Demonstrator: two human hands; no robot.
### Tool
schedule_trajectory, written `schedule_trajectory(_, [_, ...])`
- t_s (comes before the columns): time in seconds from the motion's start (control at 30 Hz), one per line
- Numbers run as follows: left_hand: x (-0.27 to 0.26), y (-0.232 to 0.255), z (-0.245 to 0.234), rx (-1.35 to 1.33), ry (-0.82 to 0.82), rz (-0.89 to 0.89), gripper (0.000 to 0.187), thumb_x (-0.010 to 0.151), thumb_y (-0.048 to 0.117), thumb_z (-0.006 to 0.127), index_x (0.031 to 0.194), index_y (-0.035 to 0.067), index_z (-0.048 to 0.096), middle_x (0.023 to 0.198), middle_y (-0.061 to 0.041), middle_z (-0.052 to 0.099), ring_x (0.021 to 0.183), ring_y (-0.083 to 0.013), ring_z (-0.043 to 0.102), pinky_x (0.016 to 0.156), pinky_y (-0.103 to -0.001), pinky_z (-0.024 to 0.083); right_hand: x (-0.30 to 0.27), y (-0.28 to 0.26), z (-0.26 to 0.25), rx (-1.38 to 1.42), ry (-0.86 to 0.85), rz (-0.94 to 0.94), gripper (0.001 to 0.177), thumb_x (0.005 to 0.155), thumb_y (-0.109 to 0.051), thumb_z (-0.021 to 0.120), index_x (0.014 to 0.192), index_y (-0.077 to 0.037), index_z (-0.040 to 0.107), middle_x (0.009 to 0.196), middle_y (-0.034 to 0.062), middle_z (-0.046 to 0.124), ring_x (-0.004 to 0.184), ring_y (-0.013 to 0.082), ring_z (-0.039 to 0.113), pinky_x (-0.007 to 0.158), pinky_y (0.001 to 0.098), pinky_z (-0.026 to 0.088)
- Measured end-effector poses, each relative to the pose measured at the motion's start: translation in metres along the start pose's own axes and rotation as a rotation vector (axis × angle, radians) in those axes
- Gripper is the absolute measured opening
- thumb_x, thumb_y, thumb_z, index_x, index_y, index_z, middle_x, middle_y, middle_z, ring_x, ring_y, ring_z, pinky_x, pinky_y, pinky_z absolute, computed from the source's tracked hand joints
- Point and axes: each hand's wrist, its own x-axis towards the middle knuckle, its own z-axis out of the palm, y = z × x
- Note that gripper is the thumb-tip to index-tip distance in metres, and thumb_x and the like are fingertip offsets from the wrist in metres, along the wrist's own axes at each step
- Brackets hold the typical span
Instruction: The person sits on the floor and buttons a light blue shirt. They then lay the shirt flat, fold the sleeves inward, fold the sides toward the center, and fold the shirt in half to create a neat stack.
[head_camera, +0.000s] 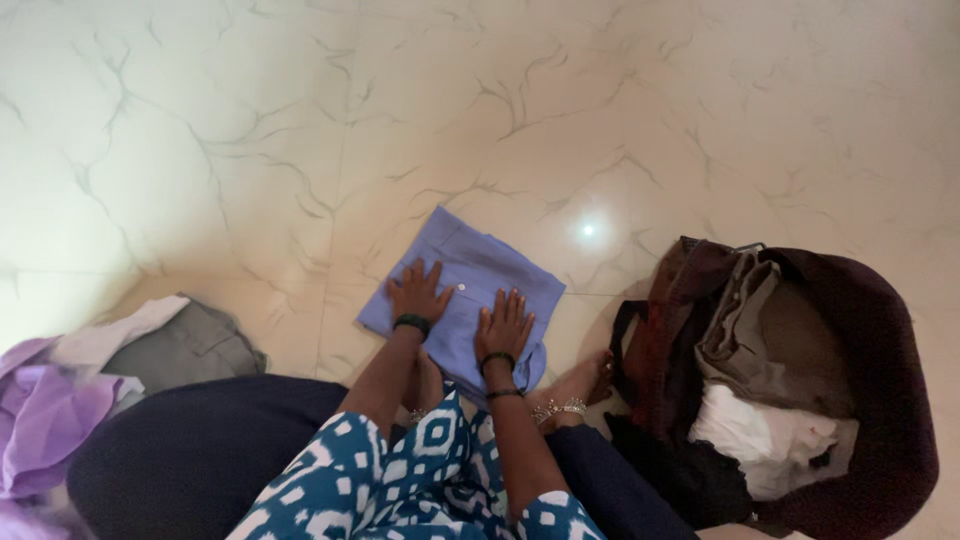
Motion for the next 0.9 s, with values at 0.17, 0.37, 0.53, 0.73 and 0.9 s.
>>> schedule_trajectory(0.17, [-0.005, -0.038, 0.006, 0.057, 0.243, 0.195, 0.073, 0.093, 0.066, 0.048, 0.158, 0.037, 0.031, 0.166, -0.005, 0.029, 0.151, -0.0316, 0.027, 0.117, -0.065, 0.02, 0.005, 0.012, -0.008, -0.006, -0.033, -0.124, 0.067, 0.101, -0.047, 0.043, 0.16, -0.017, 0.03, 0.165, 0.0077, 0.032, 0.154, 0.0261, 0.023, 0.125, 0.051, 0.008])
schedule_trajectory(0.37, [-0.004, -0.042, 0.011, -0.026, 0.25, 0.189, 0.071, 0.094, 0.064, 0.048, 0.158, 0.036, 0.033, 0.169, -0.006, 0.024, 0.154, -0.034, 0.018, 0.118, -0.067, 0.013, 0.038, 0.053, -0.014, -0.032, -0.288, -0.28, 0.074, 0.102, -0.05, 0.042, 0.163, -0.014, 0.019, 0.167, 0.0056, 0.029, 0.156, 0.0213, 0.02, 0.126, 0.0489, 0.008])
schedule_trajectory(0.53, [0.0, -0.031, 0.014, 0.152, 0.181, 0.169, 0.074, 0.097, 0.063, 0.045, 0.157, 0.021, 0.034, 0.168, -0.009, 0.023, 0.156, -0.0288, 0.017, 0.12, -0.065, 0.01, 0.082, 0.051, -0.017, -0.216, -0.371, -0.383, 0.074, 0.102, -0.056, 0.039, 0.163, -0.02, 0.019, 0.17, 0.0, 0.023, 0.156, 0.019, 0.015, 0.124, 0.0543, 0.007])
schedule_trajectory(0.73, [0.013, -0.029, 0.031, -0.005, 0.257, 0.153, 0.077, 0.098, 0.057, 0.046, 0.156, 0.007, 0.037, 0.169, -0.01, 0.027, 0.157, -0.0271, 0.021, 0.125, -0.056, 0.01, 0.115, 0.01, -0.016, -0.378, -0.357, -0.042, 0.075, 0.098, -0.06, 0.04, 0.161, -0.023, 0.022, 0.17, 0.0004, 0.019, 0.157, 0.0241, 0.013, 0.122, 0.0632, 0.005])
schedule_trajectory(0.9, [0.014, -0.031, 0.037, -0.093, 0.339, 0.134, 0.073, 0.1, 0.054, 0.05, 0.16, 0.013, 0.037, 0.167, -0.011, 0.03, 0.156, -0.0295, 0.024, 0.126, -0.058, 0.011, 0.076, -0.059, 0.024, 0.014, -0.137, -0.148, 0.073, 0.103, -0.048, 0.048, 0.161, -0.008, 0.028, 0.169, 0.0124, 0.027, 0.16, 0.0273, 0.02, 0.129, 0.055, 0.012])
